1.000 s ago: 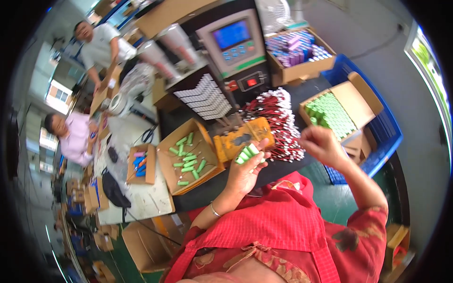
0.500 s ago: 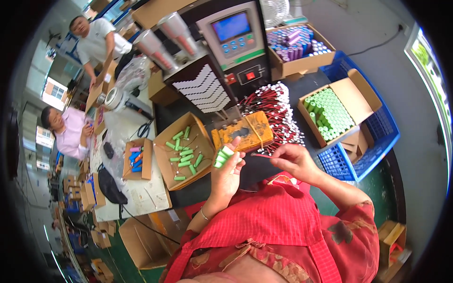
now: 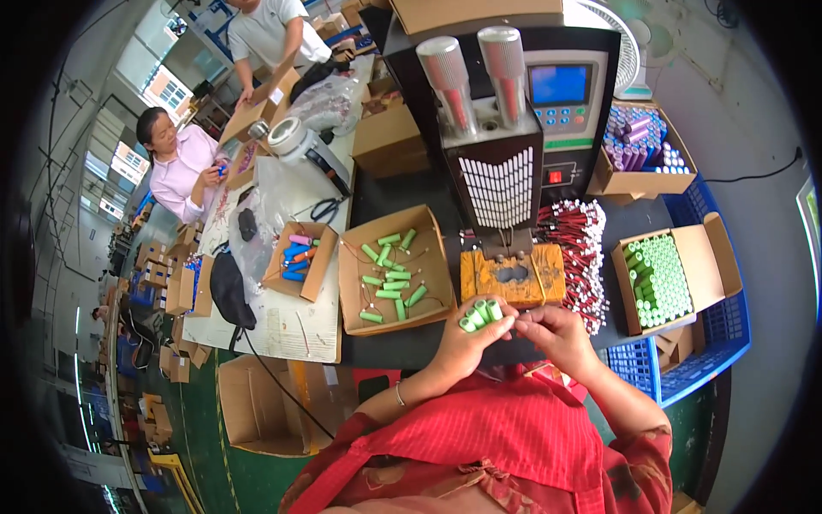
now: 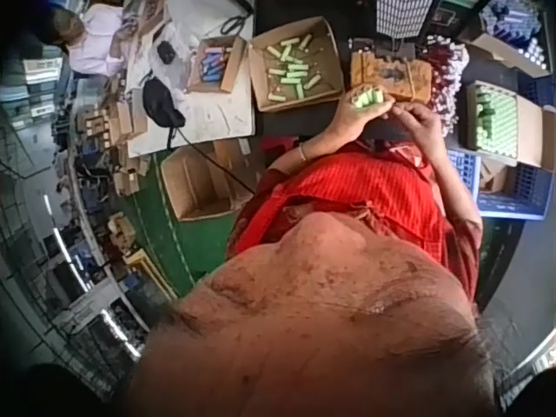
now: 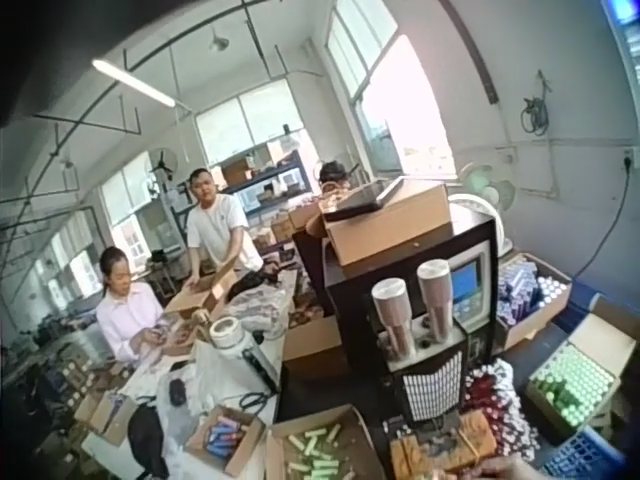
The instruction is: The person assembles battery packs by taking battery cells from a box, spot welding wire connectors onto them using a spot welding machine, and placing the welded battery assemblies into a cardboard box.
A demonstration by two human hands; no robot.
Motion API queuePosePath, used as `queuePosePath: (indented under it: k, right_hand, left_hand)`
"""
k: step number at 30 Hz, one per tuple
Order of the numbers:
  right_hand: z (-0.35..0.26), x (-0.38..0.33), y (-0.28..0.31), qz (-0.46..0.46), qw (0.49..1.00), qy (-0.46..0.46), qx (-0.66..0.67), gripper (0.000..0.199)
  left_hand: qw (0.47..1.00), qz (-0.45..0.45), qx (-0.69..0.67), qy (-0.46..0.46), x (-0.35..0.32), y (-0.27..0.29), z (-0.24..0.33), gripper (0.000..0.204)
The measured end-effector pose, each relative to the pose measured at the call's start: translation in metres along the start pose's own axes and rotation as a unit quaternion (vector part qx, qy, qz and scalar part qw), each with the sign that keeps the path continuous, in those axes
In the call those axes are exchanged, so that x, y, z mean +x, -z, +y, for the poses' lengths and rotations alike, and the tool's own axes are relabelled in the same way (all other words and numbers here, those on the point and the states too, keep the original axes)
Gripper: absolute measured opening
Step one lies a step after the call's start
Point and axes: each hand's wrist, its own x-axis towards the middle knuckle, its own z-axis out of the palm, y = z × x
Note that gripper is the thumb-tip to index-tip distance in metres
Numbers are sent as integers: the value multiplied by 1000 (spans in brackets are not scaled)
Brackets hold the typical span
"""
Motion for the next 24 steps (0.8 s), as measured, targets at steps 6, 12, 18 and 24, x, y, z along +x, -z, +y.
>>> queuePosePath:
  k: [6,12,18,24]
  right_hand:
    - [-6,22,6,36,998,56,13,15]
    - [-20,43,19,32,999,42,-4,18]
    - [-23,60,17,7,1000,21,-9,24]
    - [-21,66,20,-8,1000,25,-11,27]
  left_hand:
    - [981,-7,166,-101,17,15,23,21]
    - [859,25,427,-282,58,20,24,26]
    - [848,25,479,-224,62,10,30,18]
    - [834,24,498,-236,65,10,27,17]
